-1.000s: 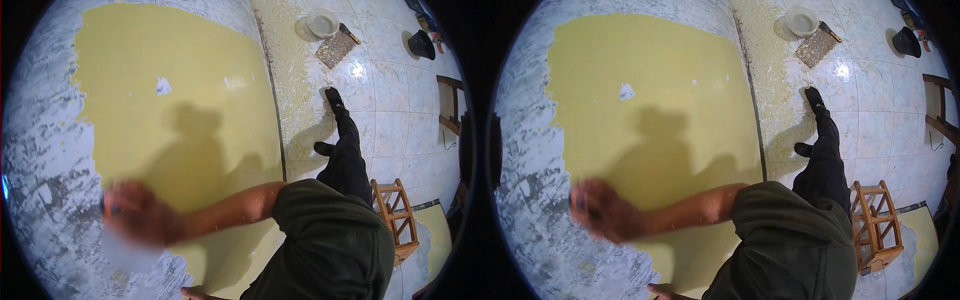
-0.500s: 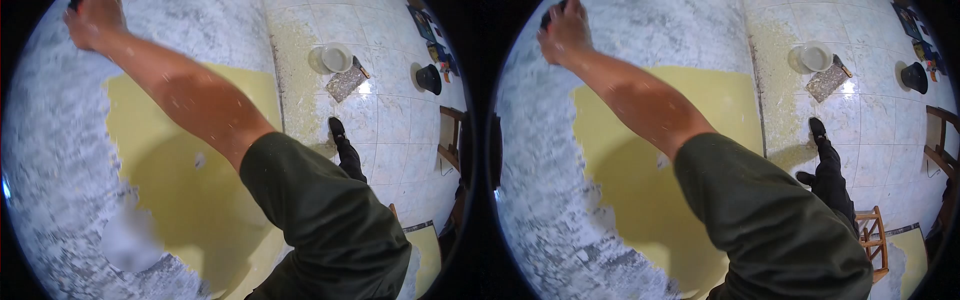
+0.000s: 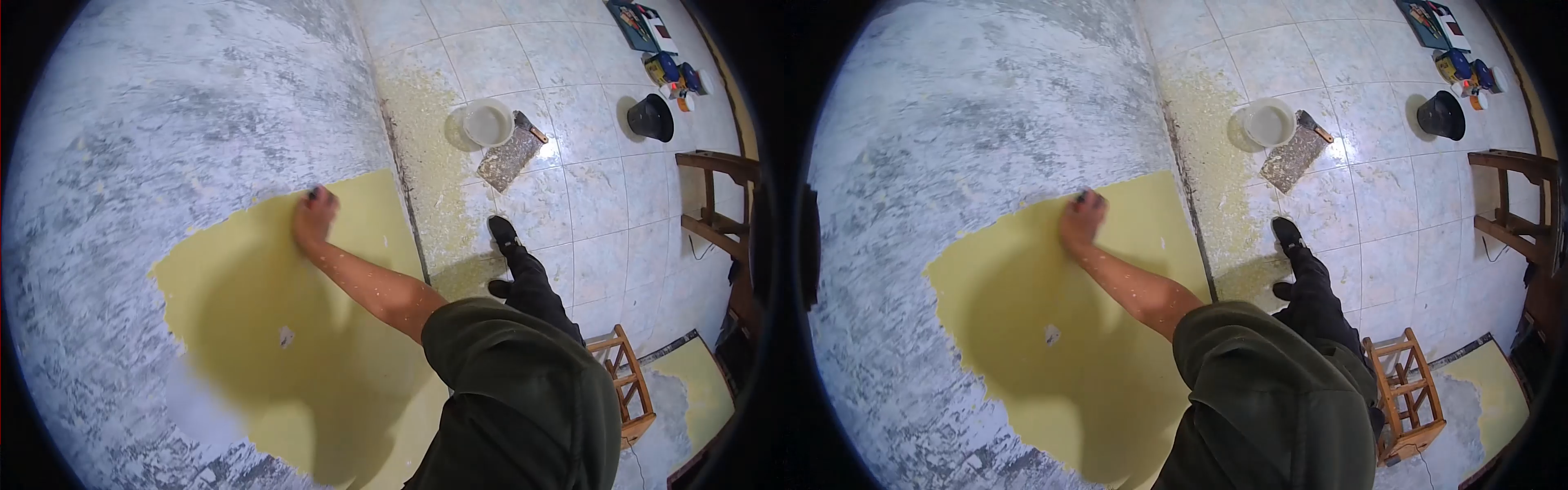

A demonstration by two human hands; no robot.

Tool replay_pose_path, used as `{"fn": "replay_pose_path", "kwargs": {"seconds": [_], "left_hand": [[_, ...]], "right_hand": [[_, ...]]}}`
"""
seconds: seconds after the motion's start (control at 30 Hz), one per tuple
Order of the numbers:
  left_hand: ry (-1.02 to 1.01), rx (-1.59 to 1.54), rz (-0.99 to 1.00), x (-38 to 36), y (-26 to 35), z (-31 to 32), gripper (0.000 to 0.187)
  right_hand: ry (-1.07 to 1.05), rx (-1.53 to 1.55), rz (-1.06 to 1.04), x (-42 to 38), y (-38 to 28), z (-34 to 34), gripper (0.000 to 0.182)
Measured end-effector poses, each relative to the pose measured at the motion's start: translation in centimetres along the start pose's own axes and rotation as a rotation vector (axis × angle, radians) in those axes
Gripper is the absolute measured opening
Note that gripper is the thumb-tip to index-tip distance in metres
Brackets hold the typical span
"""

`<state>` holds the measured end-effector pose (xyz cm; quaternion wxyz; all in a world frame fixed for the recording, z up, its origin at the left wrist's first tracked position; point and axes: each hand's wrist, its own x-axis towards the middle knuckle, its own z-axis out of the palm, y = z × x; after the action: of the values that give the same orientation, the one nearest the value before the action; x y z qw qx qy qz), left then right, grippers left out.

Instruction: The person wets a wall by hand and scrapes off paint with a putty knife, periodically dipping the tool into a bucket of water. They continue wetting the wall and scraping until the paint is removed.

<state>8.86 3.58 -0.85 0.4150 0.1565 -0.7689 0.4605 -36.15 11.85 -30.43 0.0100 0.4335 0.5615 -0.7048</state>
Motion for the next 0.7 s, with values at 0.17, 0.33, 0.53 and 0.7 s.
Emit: {"fn": "replay_pose_path", "kwargs": {"seconds": [0.17, 0.33, 0.53, 0.7], "left_hand": [[-0.032, 0.023, -0.036, -1.7, -1.7, -1.1, 0.100], [-0.093, 0.099, -0.048, -4.8, -3.1, -2.0, 0.100], [-0.138, 0.191, -0.045, -7.9, -4.7, -3.5, 0.099], [-0.160, 0.172, -0.020, -9.9, -5.3, -2.4, 0.099]], "right_hand": [[-0.394, 0.573, -0.843, -14.0, -18.0, -2.7, 0.054], [-0.568, 0.765, -1.236, -17.5, -16.4, -5.4, 0.042], [-0.357, 0.382, -0.679, -9.7, 8.4, -6.2, 0.052], [-0.061, 0.061, 0.070, 0.3, 20.9, -5.3, 0.049]]}}
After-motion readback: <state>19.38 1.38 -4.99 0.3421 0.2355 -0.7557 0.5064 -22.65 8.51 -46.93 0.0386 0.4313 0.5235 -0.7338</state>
